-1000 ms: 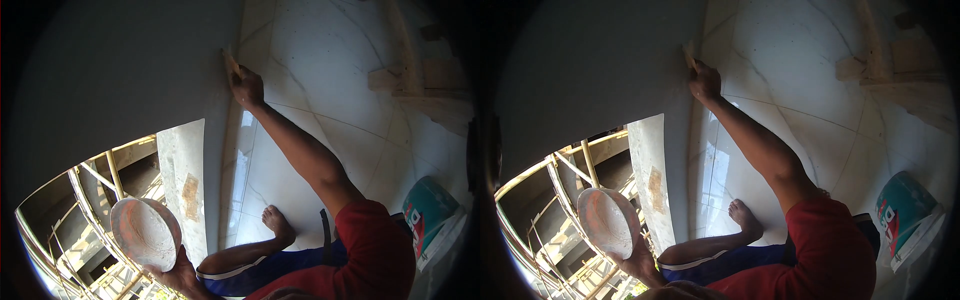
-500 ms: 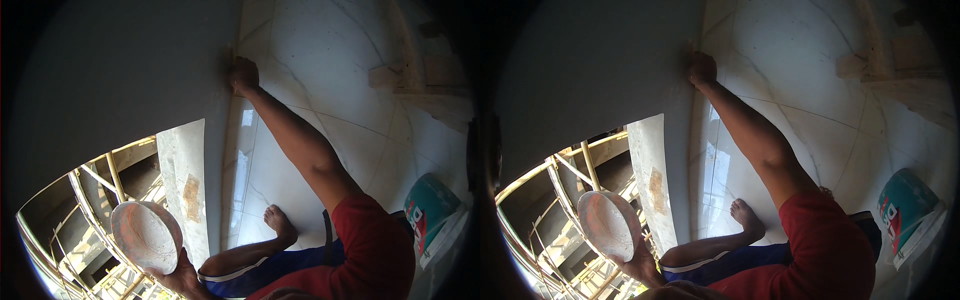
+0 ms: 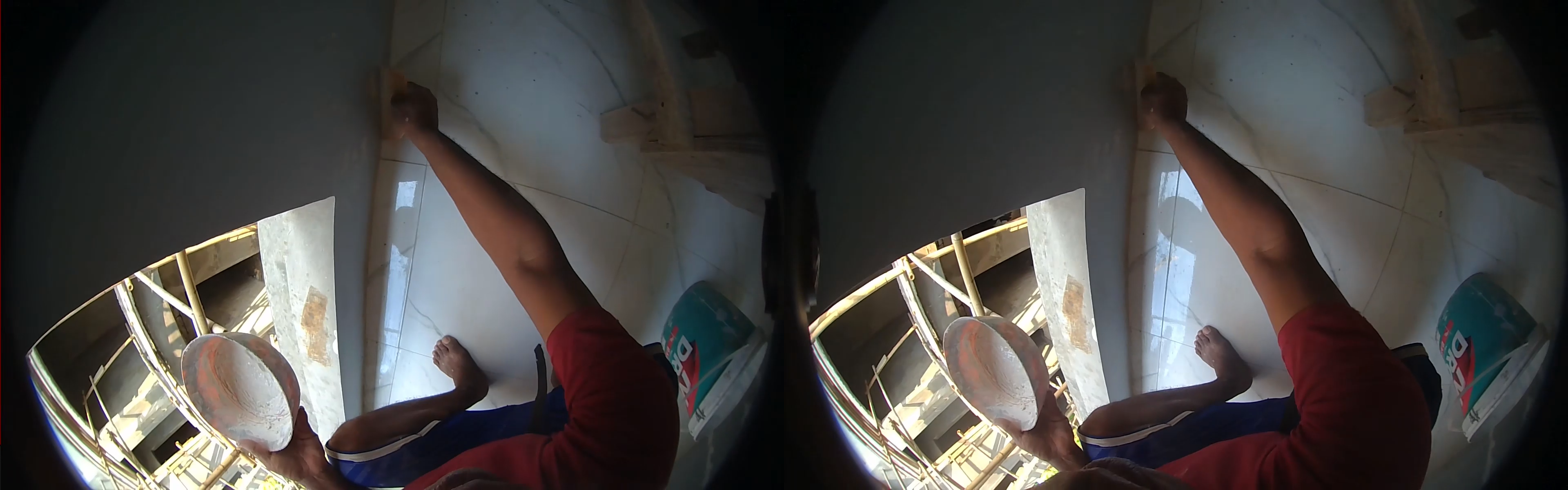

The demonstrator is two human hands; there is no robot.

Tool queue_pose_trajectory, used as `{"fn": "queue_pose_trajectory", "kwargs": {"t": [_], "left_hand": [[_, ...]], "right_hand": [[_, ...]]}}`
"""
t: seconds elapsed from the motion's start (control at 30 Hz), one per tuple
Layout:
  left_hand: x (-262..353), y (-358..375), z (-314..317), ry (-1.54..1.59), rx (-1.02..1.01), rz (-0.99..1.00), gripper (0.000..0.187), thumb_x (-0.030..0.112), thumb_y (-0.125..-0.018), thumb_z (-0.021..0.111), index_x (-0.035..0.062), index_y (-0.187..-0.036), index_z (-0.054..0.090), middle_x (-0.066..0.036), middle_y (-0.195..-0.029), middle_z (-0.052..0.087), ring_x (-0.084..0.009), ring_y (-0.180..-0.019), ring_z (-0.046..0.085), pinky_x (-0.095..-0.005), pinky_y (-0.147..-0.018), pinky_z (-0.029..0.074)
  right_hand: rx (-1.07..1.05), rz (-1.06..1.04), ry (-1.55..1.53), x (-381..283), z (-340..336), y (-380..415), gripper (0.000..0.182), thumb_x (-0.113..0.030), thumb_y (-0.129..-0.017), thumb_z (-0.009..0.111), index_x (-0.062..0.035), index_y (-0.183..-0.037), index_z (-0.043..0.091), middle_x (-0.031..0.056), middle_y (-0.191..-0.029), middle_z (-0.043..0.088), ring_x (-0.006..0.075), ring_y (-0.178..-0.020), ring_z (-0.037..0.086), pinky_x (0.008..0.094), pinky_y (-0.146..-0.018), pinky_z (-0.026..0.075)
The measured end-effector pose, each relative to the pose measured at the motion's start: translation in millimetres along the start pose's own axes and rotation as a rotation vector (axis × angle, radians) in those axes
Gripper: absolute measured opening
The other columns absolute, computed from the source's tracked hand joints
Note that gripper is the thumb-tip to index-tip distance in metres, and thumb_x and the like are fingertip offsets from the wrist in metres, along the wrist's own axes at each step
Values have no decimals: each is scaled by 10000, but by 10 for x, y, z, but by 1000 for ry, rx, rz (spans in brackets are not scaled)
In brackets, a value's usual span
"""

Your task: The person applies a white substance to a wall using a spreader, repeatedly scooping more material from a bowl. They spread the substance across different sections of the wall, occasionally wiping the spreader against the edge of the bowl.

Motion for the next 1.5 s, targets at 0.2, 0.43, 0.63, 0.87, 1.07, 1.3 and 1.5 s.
{"fn": "queue_pose_trajectory", "kwargs": {"t": [0.2,0.43,0.63,0.87,1.07,1.3,1.5], "left_hand": [[33,-5,-56,35,5,0,658,408,-973,519,97,-1492,260,-196,-1474,380,-374,-1325,425,-548,-1081,411],[-61,21,159,-53,9,46,650,419,-978,504,92,-1489,270,-193,-1483,368,-368,-1334,414,-547,-1086,404],[-83,-48,78,-112,-22,31,893,574,-855,624,85,-1493,238,-188,-1463,384,-360,-1312,436,-526,-1042,449],[-71,29,102,-135,9,61,883,576,-857,617,86,-1490,245,-194,-1429,430,-367,-1250,504,-516,-997,497],[-61,54,106,-84,-5,51,860,586,-872,586,95,-1492,246,-187,-1439,418,-361,-1268,487,-521,-1001,493],[-73,110,245,-134,60,106,731,514,-939,513,100,-1488,265,-185,-1455,398,-356,-1303,446,-532,-1043,442],[-75,-3,64,-90,24,12,818,586,-890,559,141,-1499,241,-179,-1461,387,-374,-1280,470,-548,-951,520]], "right_hand": [[-85,31,107,-488,-87,250,216,-175,-819,536,-53,-943,664,205,-897,677,407,-872,645,486,-794,510],[-155,-65,85,-629,-268,677,292,-234,-899,513,-38,-1065,651,204,-901,683,312,-815,679,381,-737,515],[-228,-15,-251,-416,-450,1004,247,-173,-898,548,-18,-1073,625,125,-777,654,185,-707,620,332,-685,487],[-59,18,-30,-293,-353,502,217,-200,-869,555,-1,-915,627,163,-763,648,287,-704,628,390,-675,483],[28,8,179,-538,-172,317,240,-209,-873,523,-16,-943,648,217,-845,671,394,-821,656,478,-741,510],[-199,-49,235,-936,-129,701,232,-140,-856,519,-26,-1016,642,234,-866,670,397,-847,663,472,-769,527],[-78,-97,5,-678,-429,803,198,-126,-825,570,-32,-981,649,211,-842,673,370,-773,670,433,-711,536]]}}
Point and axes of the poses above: each hand's wrist, its own y-axis away from the middle knuckle, its own z-axis out of the palm, x = y × z, the point moved 1 cm from there along -y, towards the middle knuckle
